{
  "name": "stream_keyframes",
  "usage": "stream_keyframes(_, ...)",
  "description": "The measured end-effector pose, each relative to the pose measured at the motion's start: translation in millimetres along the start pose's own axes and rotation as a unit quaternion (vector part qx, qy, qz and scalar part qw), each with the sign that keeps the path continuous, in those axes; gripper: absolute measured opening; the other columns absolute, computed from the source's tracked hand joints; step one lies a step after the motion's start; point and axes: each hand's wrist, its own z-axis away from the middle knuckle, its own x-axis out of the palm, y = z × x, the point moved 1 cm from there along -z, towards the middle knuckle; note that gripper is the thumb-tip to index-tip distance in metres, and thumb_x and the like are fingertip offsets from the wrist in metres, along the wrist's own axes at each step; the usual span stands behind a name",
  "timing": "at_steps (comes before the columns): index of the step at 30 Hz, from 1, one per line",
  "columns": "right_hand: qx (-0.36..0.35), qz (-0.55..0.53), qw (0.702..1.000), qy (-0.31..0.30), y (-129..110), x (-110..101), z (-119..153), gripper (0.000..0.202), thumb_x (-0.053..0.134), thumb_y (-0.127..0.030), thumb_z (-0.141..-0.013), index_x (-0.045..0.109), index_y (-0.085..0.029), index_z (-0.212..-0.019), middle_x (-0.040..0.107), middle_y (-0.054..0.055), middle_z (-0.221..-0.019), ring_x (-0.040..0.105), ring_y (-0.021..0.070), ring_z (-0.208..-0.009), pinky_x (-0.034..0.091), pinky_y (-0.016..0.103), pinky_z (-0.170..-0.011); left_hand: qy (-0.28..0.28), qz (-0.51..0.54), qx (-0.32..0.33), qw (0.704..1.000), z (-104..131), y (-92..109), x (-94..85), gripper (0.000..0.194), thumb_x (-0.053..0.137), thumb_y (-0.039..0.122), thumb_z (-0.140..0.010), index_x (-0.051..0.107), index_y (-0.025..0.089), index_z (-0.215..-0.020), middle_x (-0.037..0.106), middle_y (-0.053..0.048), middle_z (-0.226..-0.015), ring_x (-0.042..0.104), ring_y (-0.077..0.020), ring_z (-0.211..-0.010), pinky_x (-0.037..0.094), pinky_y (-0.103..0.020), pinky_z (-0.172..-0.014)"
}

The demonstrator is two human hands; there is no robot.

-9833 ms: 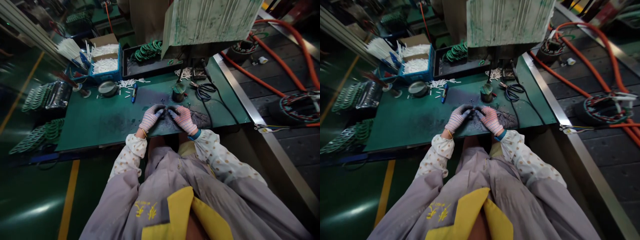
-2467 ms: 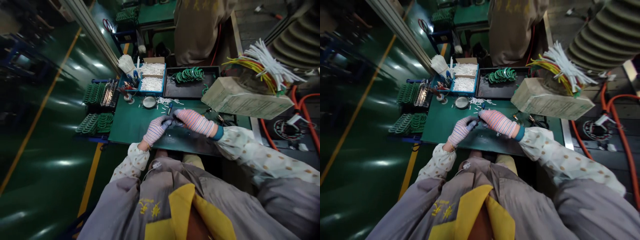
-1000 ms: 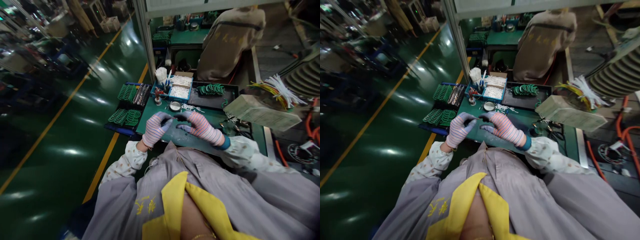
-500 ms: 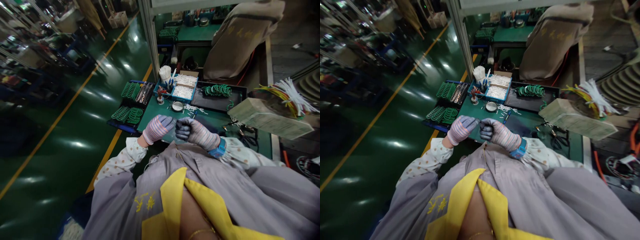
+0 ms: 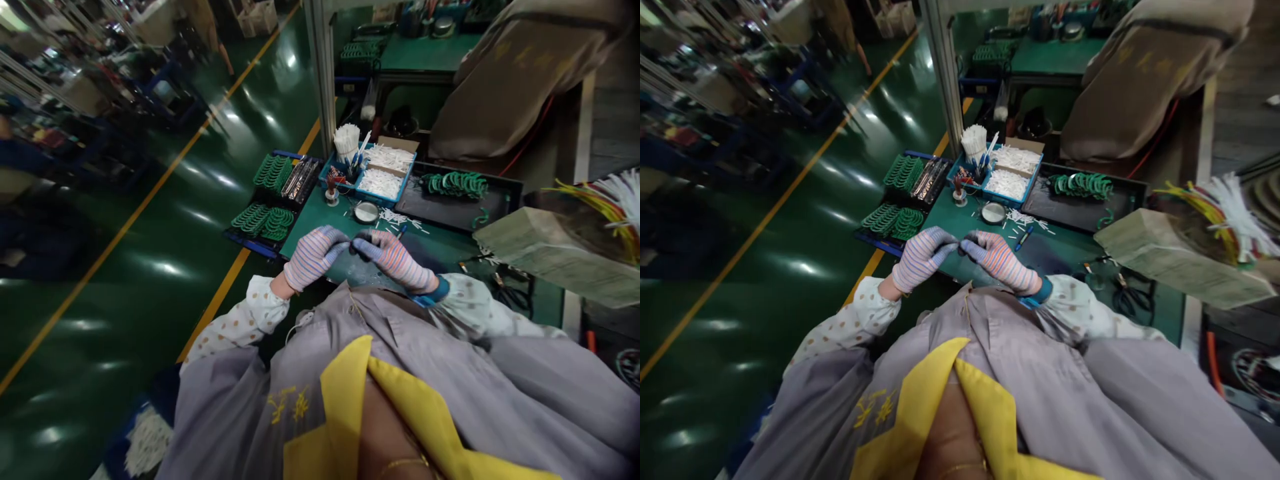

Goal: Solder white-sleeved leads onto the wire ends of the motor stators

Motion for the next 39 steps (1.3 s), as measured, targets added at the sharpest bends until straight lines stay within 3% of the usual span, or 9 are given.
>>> stream_keyframes(5, 0.189, -0.336, 0.915, -0.119, 4.4, 36.3, 16.9, 0.052, 0.062, -0.058, -0.090, 0.025, -0.027, -0.068, 0.019, -0.008, -0.055, 0.023, 0.0107, -0.048, 0.033, 0.030, -0.052, -0.114, -0.208, 0.177, 0.955, 22.8, -4.1, -5.4, 0.029, 0.052, 0.012, -0.111, 0.077, 0.016, -0.125, 0.080, -0.013, -0.112, 0.077, -0.0255, -0.102, 0.063, -0.038, -0.089)
stream_keyframes(8, 0.176, -0.306, 0.931, -0.089, 15.1, 38.4, 14.8, 0.051, 0.063, -0.060, -0.090, 0.033, -0.026, -0.066, 0.026, -0.007, -0.055, 0.026, 0.0110, -0.050, 0.033, 0.030, -0.053, -0.124, -0.209, 0.157, 0.957, 30.7, -7.6, -3.3, 0.028, 0.054, 0.011, -0.111, 0.076, 0.015, -0.127, 0.080, -0.014, -0.116, 0.077, -0.0263, -0.108, 0.064, -0.039, -0.093)
stream_keyframes(12, 0.038, -0.084, 0.995, 0.035, 26.9, 20.6, 1.3, 0.036, 0.077, -0.053, -0.089, 0.068, -0.020, -0.079, 0.063, 0.003, -0.072, 0.050, 0.0150, -0.069, 0.044, 0.030, -0.070, -0.060, -0.077, -0.024, 0.995, 23.9, -17.2, 1.8, 0.035, 0.061, 0.025, -0.114, 0.065, 0.014, -0.146, 0.077, -0.015, -0.126, 0.076, -0.0268, -0.117, 0.064, -0.041, -0.106)
stream_keyframes(16, -0.125, 0.169, 0.968, 0.138, 26.4, 1.9, -5.4, 0.038, 0.064, -0.055, -0.101, 0.081, -0.021, -0.098, 0.080, 0.012, -0.095, 0.070, 0.0246, -0.090, 0.055, 0.039, -0.088, 0.011, 0.136, -0.106, 0.985, 6.7, -21.2, -3.3, 0.062, 0.067, 0.057, -0.111, 0.058, 0.017, -0.158, 0.076, -0.015, -0.131, 0.077, -0.0252, -0.115, 0.065, -0.037, -0.102)
stream_keyframes(21, -0.057, 0.154, 0.969, 0.184, 16.0, -11.7, -0.5, 0.050, 0.057, -0.063, -0.106, 0.082, -0.020, -0.098, 0.075, 0.007, -0.079, 0.069, 0.0213, -0.077, 0.057, 0.036, -0.082, 0.038, 0.196, -0.107, 0.974, -12.9, -14.2, -12.4, 0.068, 0.067, 0.069, -0.107, 0.065, 0.021, -0.155, 0.075, -0.014, -0.136, 0.075, -0.0275, -0.124, 0.063, -0.039, -0.107)
stream_keyframes(30, -0.076, 0.087, 0.966, 0.230, 1.1, -5.9, 9.8, 0.046, 0.068, -0.067, -0.096, 0.077, -0.021, -0.092, 0.076, 0.008, -0.086, 0.066, 0.0204, -0.080, 0.054, 0.037, -0.084, -0.002, 0.204, -0.088, 0.975, -43.6, -7.1, 6.4, 0.015, 0.075, 0.033, -0.107, 0.082, 0.020, -0.109, 0.083, -0.005, -0.104, 0.078, -0.0221, -0.100, 0.062, -0.035, -0.097)
stream_keyframes(33, 0.013, -0.123, 0.976, 0.182, -2.1, 4.8, 16.0, 0.043, 0.076, -0.062, -0.090, 0.066, -0.021, -0.081, 0.063, 0.001, -0.072, 0.055, 0.0144, -0.068, 0.045, 0.031, -0.071, 0.023, 0.178, -0.017, 0.984, -43.9, -3.3, 2.9, 0.011, 0.070, 0.024, -0.107, 0.080, 0.020, -0.102, 0.082, -0.004, -0.098, 0.078, -0.0210, -0.096, 0.063, -0.034, -0.093)
stream_keyframes(36, 0.102, -0.367, 0.923, 0.060, -5.5, 21.8, 24.5, 0.051, 0.069, -0.062, -0.088, 0.042, -0.024, -0.068, 0.035, -0.006, -0.056, 0.036, 0.0113, -0.053, 0.038, 0.029, -0.058, 0.041, 0.079, 0.144, 0.986, -39.2, 1.7, -8.4, 0.022, 0.059, 0.013, -0.106, 0.079, 0.023, -0.109, 0.083, -0.006, -0.105, 0.078, -0.0225, -0.104, 0.065, -0.037, -0.099)
stream_keyframes(39, 0.105, -0.409, 0.906, 0.002, -4.9, 31.6, 30.2, 0.051, 0.065, -0.061, -0.086, 0.033, -0.026, -0.067, 0.025, -0.008, -0.053, 0.029, 0.0106, -0.048, 0.037, 0.030, -0.052, 0.046, 0.019, 0.257, 0.965, -36.3, 0.7, -18.0, 0.024, 0.063, 0.010, -0.106, 0.077, 0.027, -0.115, 0.084, -0.004, -0.108, 0.080, -0.0221, -0.104, 0.066, -0.035, -0.098)
